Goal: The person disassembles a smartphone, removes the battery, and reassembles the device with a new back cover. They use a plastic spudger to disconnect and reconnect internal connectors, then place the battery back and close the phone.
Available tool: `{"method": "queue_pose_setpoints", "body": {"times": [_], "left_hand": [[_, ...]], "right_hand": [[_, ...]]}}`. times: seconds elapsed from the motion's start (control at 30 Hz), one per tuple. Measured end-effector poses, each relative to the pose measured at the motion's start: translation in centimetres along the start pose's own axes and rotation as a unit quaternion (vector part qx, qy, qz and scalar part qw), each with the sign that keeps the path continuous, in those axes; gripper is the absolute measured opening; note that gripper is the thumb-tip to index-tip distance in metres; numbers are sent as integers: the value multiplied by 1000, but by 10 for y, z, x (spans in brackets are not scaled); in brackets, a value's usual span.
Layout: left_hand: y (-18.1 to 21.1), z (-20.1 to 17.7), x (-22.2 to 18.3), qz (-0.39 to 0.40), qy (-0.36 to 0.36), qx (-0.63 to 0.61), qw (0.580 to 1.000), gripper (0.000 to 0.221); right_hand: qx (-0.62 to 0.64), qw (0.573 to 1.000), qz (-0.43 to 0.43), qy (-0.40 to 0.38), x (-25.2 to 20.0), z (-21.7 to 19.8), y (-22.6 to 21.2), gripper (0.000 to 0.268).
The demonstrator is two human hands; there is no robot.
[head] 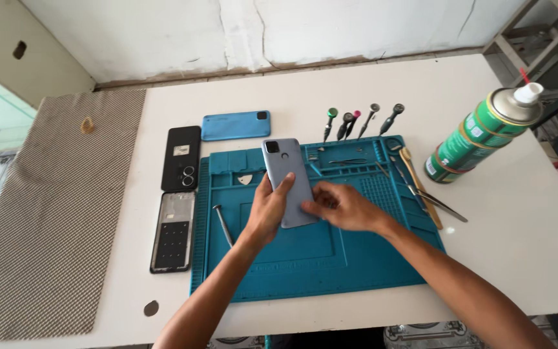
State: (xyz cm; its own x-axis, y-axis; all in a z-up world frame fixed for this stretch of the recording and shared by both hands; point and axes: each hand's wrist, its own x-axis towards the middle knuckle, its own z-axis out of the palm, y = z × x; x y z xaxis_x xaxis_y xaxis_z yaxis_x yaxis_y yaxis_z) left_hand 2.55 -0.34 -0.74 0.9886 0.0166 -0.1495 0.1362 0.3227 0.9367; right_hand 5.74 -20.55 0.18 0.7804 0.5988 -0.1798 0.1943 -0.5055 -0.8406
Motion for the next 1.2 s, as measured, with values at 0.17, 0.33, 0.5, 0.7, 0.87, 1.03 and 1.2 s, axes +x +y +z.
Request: {"method": "queue_pose_setpoints", "body": {"times": [0.17,0.33,0.5,0.7,0.87,1.03,1.2], "left_hand": [[15,14,10,-59,-17,35,998,52],[28,23,16,-165,-57,27,984,59],[18,5,4,-147,-101,-37,983,75],[16,-1,0,-157,-60,-52,984,70],[26,-3,-1,-137,-56,-68,987,70],[35,-5,-1,-126,-50,-76,988,69],[40,-9,-1,-121,-40,-102,987,68]], "right_hand": [[106,990,11,96,5,-27,3,32],[66,985,-3,160,-6,-48,10,26],[-160,957,-51,235,-12,-58,34,17],[-202,943,-98,246,-4,-54,41,16],[-275,930,-56,238,4,-43,38,12],[-328,907,-87,251,18,-38,35,15],[-322,908,-114,243,20,-39,24,21]]}}
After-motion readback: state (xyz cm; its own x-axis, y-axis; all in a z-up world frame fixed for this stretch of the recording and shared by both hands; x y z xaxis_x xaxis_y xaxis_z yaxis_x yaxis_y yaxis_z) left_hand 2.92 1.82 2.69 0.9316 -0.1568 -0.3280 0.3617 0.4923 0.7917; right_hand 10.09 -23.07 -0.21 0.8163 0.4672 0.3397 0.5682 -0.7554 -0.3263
